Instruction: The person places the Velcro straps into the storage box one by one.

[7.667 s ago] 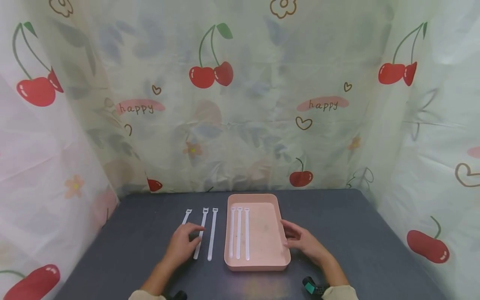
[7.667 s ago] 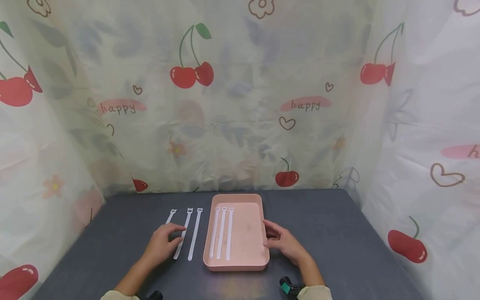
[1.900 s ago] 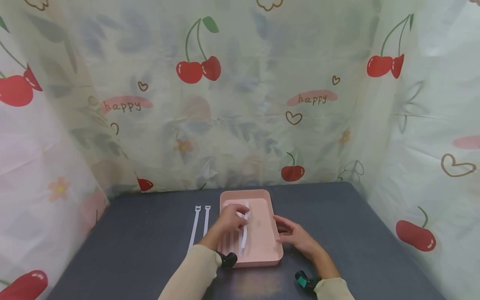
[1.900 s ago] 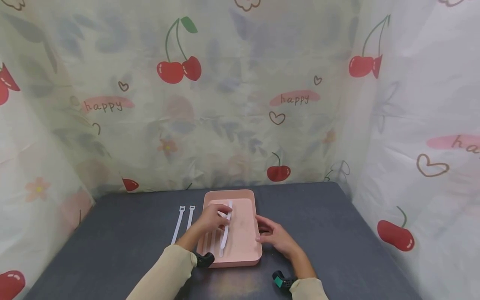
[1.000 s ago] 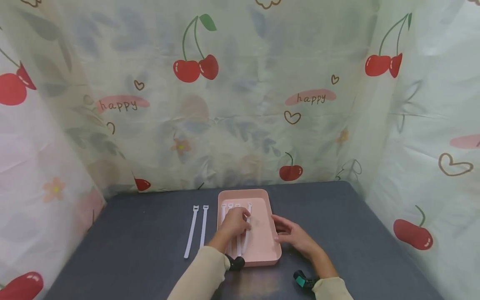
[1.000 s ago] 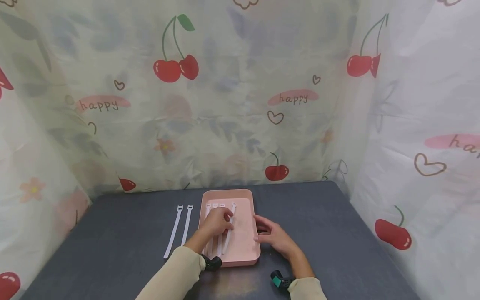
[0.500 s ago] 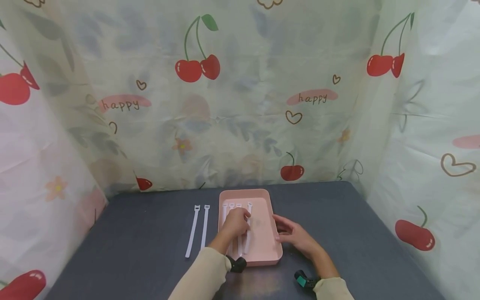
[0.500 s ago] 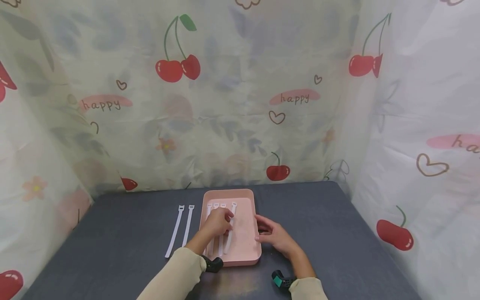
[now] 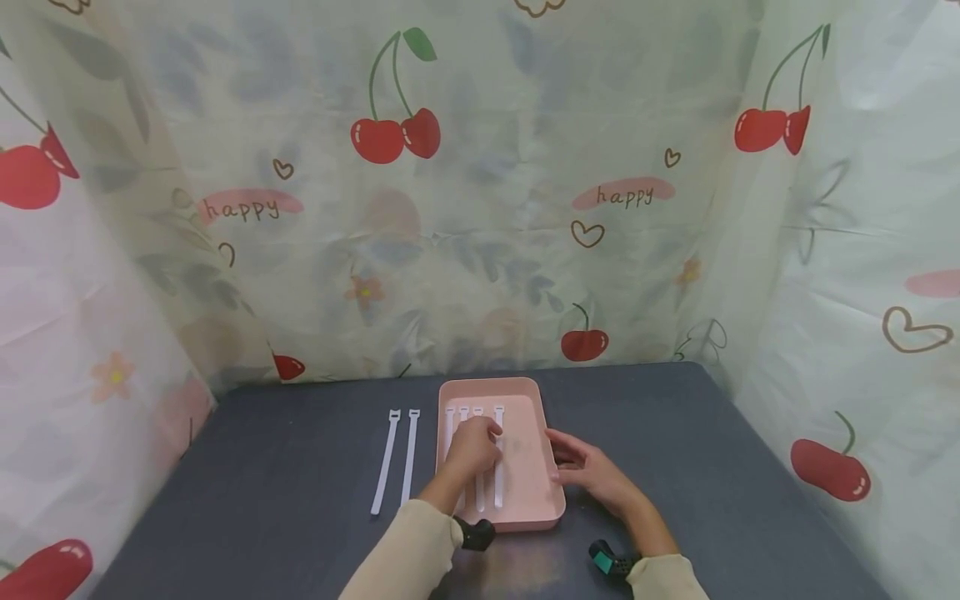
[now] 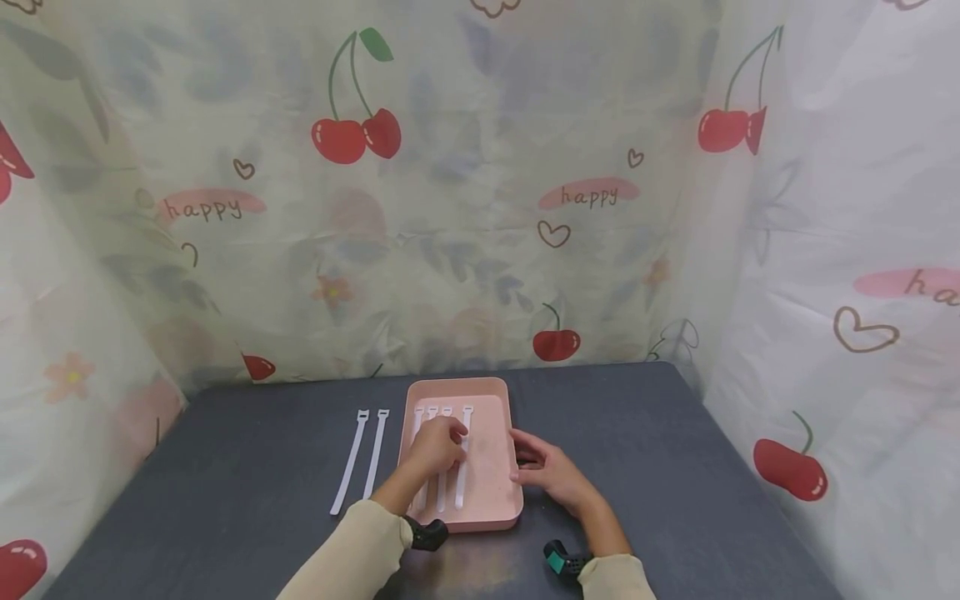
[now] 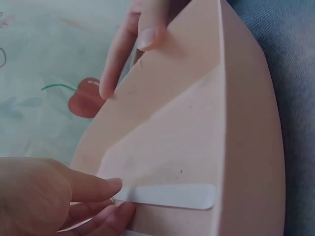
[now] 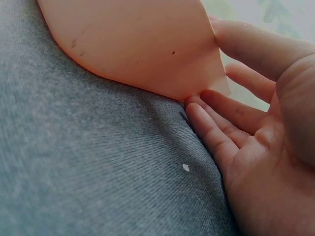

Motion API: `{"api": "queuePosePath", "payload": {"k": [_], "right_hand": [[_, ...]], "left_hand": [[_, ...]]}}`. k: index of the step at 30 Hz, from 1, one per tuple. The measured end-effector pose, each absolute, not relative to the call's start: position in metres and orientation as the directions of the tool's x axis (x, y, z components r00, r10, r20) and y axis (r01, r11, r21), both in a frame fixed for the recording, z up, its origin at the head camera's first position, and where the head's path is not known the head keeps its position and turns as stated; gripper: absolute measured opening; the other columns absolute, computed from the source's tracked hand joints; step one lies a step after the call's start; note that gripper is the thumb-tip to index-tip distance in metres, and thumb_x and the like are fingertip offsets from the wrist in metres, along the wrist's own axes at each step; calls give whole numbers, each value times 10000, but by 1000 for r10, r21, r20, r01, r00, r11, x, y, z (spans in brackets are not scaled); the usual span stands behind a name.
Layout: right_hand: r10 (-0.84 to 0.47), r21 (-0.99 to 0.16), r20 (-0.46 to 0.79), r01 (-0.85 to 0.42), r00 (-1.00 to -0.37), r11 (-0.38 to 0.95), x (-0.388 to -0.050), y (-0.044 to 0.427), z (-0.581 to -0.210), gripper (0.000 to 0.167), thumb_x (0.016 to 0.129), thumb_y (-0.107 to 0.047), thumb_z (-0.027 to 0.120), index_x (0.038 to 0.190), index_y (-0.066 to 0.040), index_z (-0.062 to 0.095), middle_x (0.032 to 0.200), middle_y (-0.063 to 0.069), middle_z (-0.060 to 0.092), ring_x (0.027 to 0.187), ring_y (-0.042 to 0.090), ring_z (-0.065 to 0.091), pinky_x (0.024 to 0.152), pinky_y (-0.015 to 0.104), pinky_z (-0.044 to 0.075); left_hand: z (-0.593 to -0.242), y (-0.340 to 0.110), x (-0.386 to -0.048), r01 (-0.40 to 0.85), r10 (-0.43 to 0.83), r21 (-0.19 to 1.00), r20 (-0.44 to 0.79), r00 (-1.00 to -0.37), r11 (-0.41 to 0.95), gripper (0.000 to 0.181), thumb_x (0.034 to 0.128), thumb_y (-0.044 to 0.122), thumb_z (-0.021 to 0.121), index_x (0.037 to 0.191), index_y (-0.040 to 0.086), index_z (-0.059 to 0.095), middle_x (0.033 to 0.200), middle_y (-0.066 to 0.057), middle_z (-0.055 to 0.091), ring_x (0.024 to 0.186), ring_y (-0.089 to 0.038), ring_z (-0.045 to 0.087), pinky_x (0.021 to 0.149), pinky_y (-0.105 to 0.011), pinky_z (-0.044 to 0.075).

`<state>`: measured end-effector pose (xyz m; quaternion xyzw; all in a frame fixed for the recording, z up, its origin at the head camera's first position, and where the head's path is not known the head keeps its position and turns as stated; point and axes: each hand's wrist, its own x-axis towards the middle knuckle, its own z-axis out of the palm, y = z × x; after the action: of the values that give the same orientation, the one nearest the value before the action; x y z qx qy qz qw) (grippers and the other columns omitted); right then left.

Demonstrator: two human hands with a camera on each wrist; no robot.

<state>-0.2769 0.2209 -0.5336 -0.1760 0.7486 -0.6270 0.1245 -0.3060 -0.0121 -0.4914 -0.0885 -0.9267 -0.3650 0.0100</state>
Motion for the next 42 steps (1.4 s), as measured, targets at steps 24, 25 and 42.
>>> {"api": "queuePosePath", "payload": {"k": [24,25,42], "right_hand": [[-443,-987,46,-110,-895,120,-276,223,-533,689,899,-66,674,1496,-13,334,1493,224,372,1265,385,470,926,335,486],[-444,-987,44,-108,-895,121,-276,223,-533,687,900,-66,672,1496,-15,334,1494,220,373,1269,382,467,925,329,486],[-442,-986,60,-121,-895,112,-276,225,-533,608,938,-102,610,1488,-25,362,1497,191,384,1305,355,446,1030,424,402]], "left_hand": [[-496,13,-300,-30,183,918,-110,-977,394,330,796,-74,711,1121,-38,667,993,-135,615,673,-163,625,586,-294,560],[-496,14,-300,-35,185,921,-115,-976,389,325,802,-72,709,1122,-37,667,996,-136,616,678,-164,629,589,-293,561],[-497,25,-302,-83,190,955,-141,-972,284,375,838,-97,643,1207,-41,606,1020,-167,633,688,-234,673,589,-335,571]]}}
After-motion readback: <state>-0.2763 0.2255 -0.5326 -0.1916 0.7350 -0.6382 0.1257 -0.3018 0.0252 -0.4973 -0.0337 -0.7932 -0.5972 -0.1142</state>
